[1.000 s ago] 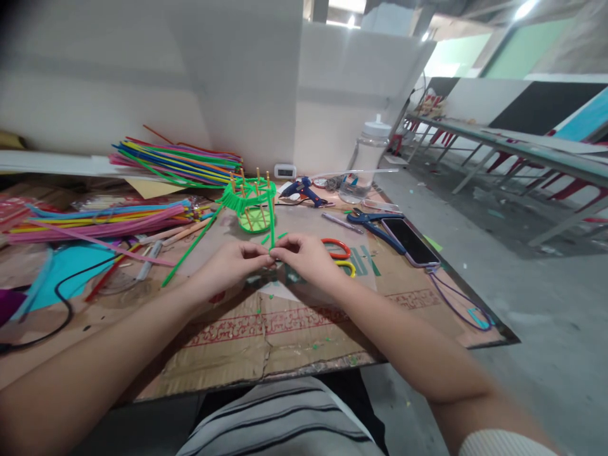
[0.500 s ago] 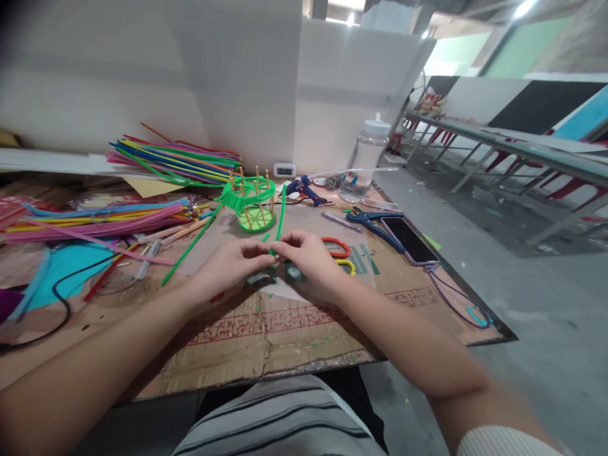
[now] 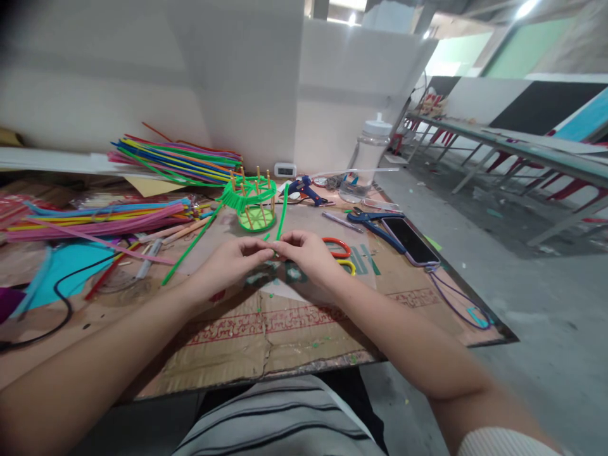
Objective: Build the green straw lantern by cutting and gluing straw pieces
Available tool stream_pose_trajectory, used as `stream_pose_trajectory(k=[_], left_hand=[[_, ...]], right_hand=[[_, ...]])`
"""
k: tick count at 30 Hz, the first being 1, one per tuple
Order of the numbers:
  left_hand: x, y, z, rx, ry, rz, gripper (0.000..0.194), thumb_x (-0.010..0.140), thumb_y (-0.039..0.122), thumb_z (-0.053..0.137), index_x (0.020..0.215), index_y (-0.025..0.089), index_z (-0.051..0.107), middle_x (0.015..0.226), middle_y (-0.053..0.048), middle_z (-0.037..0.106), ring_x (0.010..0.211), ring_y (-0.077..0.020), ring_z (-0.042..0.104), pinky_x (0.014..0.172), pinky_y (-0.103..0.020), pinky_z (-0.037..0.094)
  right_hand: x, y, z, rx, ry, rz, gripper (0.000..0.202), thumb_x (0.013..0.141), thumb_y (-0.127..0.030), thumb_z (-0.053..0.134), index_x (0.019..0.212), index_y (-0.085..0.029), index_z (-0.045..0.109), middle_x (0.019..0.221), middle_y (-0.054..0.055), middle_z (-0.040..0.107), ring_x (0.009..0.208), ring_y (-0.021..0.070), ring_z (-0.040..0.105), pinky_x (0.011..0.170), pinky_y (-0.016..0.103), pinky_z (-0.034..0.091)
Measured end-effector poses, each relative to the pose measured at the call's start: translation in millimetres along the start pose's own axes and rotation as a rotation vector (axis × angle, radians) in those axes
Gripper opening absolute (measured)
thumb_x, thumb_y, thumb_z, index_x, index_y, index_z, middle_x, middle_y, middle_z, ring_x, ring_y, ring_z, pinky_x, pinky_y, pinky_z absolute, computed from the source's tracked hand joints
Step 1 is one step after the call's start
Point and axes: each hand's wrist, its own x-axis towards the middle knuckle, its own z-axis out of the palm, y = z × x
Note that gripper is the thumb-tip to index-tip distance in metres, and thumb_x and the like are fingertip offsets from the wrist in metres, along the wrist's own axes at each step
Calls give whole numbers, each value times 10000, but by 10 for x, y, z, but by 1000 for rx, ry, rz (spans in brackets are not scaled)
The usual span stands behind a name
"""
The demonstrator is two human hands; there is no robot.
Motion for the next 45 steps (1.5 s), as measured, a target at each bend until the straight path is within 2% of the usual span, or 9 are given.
stream_pose_trajectory(k=[8, 16, 19, 24, 29, 34, 38, 42, 45], left_hand=[[9, -73, 1, 54, 24, -31, 281, 810, 432, 675, 854, 169, 762, 809, -44, 757, 720, -170, 664, 631, -248, 471], [24, -49, -17, 64, 19, -42, 283, 800, 436, 657, 796, 165, 739, 746, -28, 722, 662, -152, 614, 600, -239, 423], [55, -52, -34, -39, 21, -73, 282, 774, 435, 678, 745, 158, 716, 712, -20, 697, 625, -136, 577, 600, -242, 408], [84, -61, -60, -121, 21, -122, 307, 741, 460, 707, 687, 160, 677, 641, 12, 628, 582, -113, 502, 610, -253, 372], [71, -52, -43, -141, -1, -140, 360, 701, 507, 727, 721, 150, 683, 675, 0, 625, 608, -121, 487, 605, -259, 345], [55, -87, -4, -168, 6, -160, 355, 698, 495, 727, 698, 152, 639, 671, 4, 615, 634, -133, 518, 629, -263, 368], [51, -82, -1, -166, 9, -141, 322, 703, 464, 722, 678, 154, 639, 667, 11, 620, 631, -125, 525, 640, -255, 392], [45, -9, -32, -95, 17, -128, 301, 732, 456, 706, 699, 159, 673, 661, 9, 635, 605, -122, 526, 607, -246, 397], [42, 27, -56, -29, 35, -100, 291, 749, 446, 700, 745, 155, 714, 704, -11, 681, 623, -132, 556, 593, -240, 407]], right_hand=[[-41, -70, 20, -123, 5, -27, 245, 717, -399, 762, 712, -184, 644, 652, -24, 618, 598, 104, 536, 603, 254, 424], [-6, 9, 1, -195, -34, -117, 230, 790, -406, 703, 758, -191, 626, 699, -13, 629, 637, 121, 566, 644, 271, 460], [16, 45, -29, -193, -69, -173, 236, 793, -368, 708, 929, -197, 621, 776, -2, 656, 678, 140, 615, 681, 294, 504], [-32, 54, -80, -437, -139, -428, 683, 793, -253, 755, 1407, -257, 457, 1125, 62, 687, 964, 194, 680, 884, 369, 533], [-79, 54, -82, -698, -62, -538, 489, 880, -287, 685, 1357, -254, 578, 1140, 75, 729, 1018, 221, 697, 910, 380, 537], [-92, 70, -79, -834, -75, -624, 373, 916, -252, 632, 1289, -247, 640, 1151, 73, 743, 1024, 221, 699, 907, 370, 529], [-115, 55, -71, -849, -78, -589, 328, 918, -250, 618, 1245, -247, 647, 1153, 75, 740, 1034, 234, 692, 921, 392, 509], [-88, 27, -55, -550, -76, -448, 552, 863, -324, 692, 1368, -240, 487, 1094, 78, 731, 1001, 225, 690, 875, 383, 524], [-23, 20, -51, -351, -16, -330, 322, 860, -336, 664, 1144, -205, 590, 1005, 65, 720, 931, 191, 684, 834, 342, 530]])
